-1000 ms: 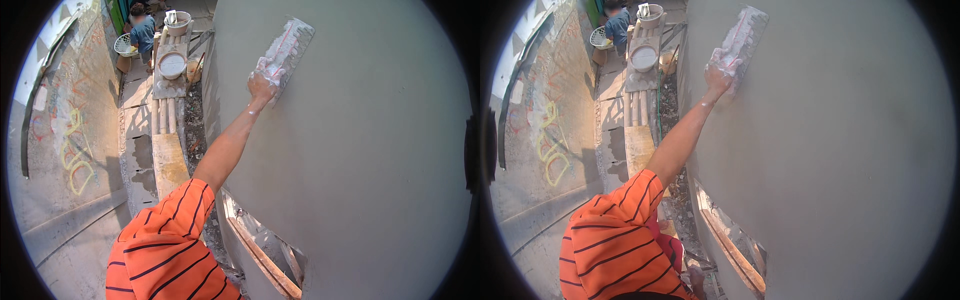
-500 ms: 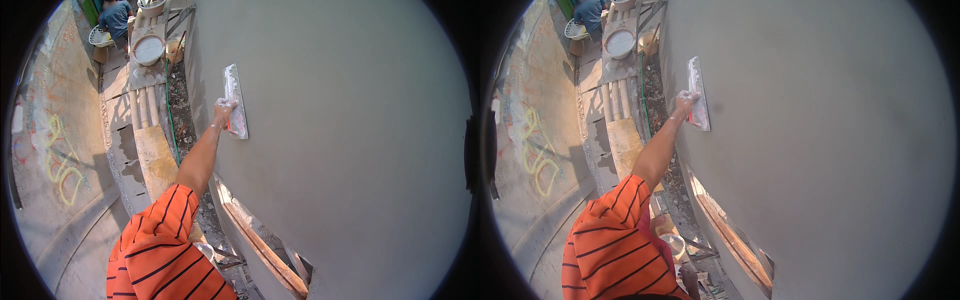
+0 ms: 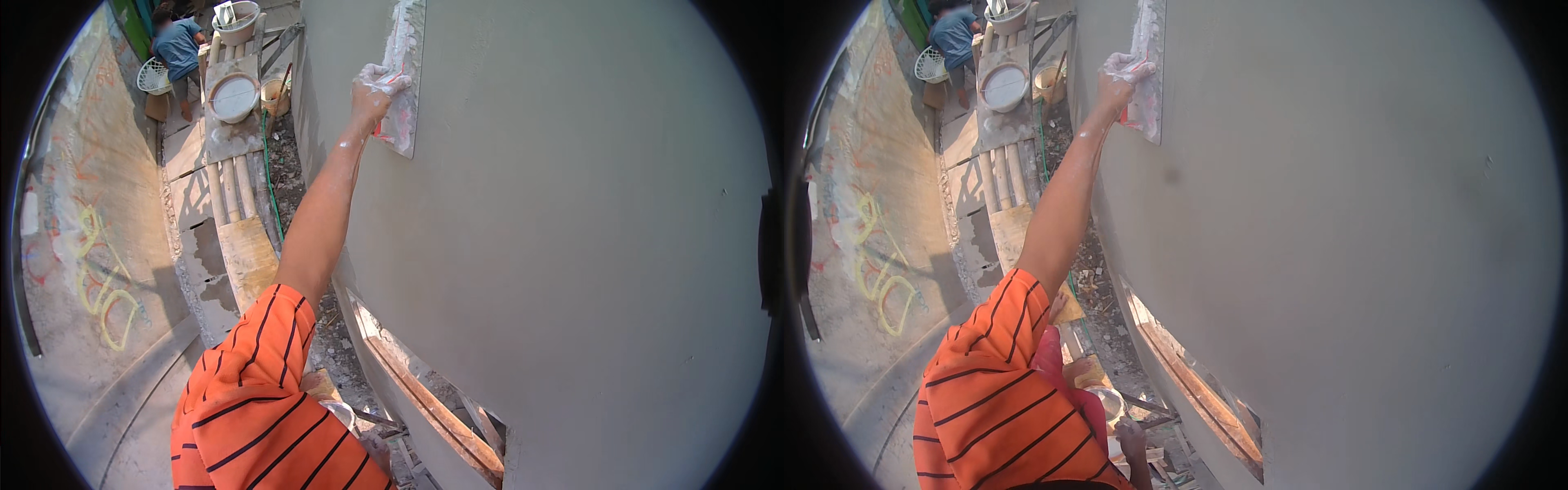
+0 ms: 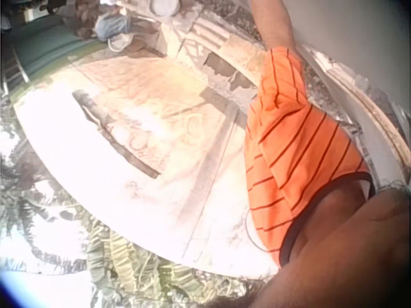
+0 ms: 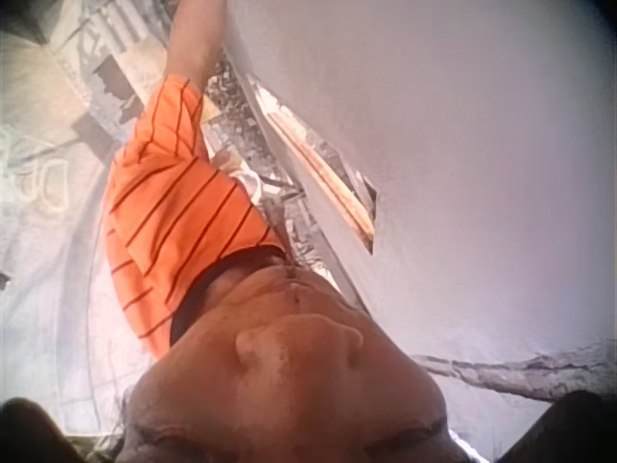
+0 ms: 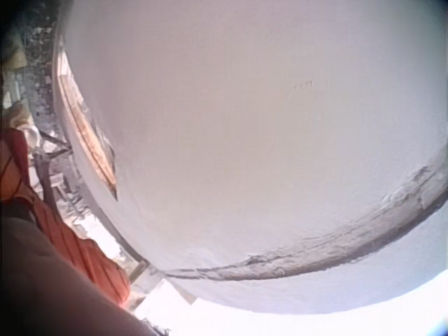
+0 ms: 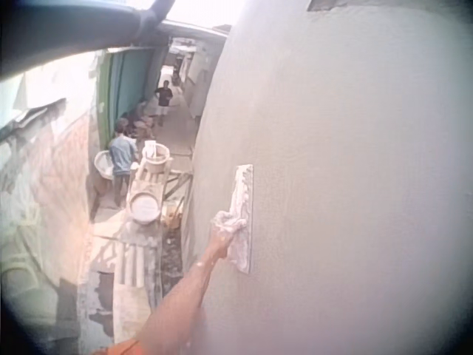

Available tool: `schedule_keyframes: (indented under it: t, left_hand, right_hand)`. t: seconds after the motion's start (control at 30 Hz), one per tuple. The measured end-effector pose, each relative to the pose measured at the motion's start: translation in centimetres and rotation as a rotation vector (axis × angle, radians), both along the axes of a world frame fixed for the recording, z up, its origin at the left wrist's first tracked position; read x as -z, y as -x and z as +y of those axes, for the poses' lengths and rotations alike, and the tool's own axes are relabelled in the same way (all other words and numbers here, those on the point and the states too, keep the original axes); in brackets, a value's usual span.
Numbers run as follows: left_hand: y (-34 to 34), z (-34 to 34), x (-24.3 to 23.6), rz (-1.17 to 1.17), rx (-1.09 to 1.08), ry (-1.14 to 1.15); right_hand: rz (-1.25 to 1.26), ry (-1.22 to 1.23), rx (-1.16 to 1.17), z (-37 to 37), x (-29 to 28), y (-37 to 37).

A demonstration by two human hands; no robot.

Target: The person applies plaster to a wall using a trowel and a hawk, smoothing the surface with consistent strokes. They periodically scoop more plaster from a bucket and continue spreading it across the wall area.

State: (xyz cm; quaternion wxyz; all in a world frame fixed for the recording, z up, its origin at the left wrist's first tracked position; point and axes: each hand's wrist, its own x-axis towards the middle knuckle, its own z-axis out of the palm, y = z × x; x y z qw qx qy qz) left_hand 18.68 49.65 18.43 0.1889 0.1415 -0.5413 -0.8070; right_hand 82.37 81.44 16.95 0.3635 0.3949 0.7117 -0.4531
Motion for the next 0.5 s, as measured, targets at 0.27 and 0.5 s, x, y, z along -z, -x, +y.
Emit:
schedule_keyframes:
  t: [0.27, 0.5]
  left_hand:
    - [-15.2, 11.4, 27.0, -0.712, 0.211, -0.939]
    - [-12.2, 9.6, 22.6, -0.487, 0.34, -0.978]
  right_hand:
    - [-0.194, -0.023, 0.034, 1.3, 0.9, -4.7]
    - [-0.056, -0.018, 0.1, 3.2, 2.2, -5.4]
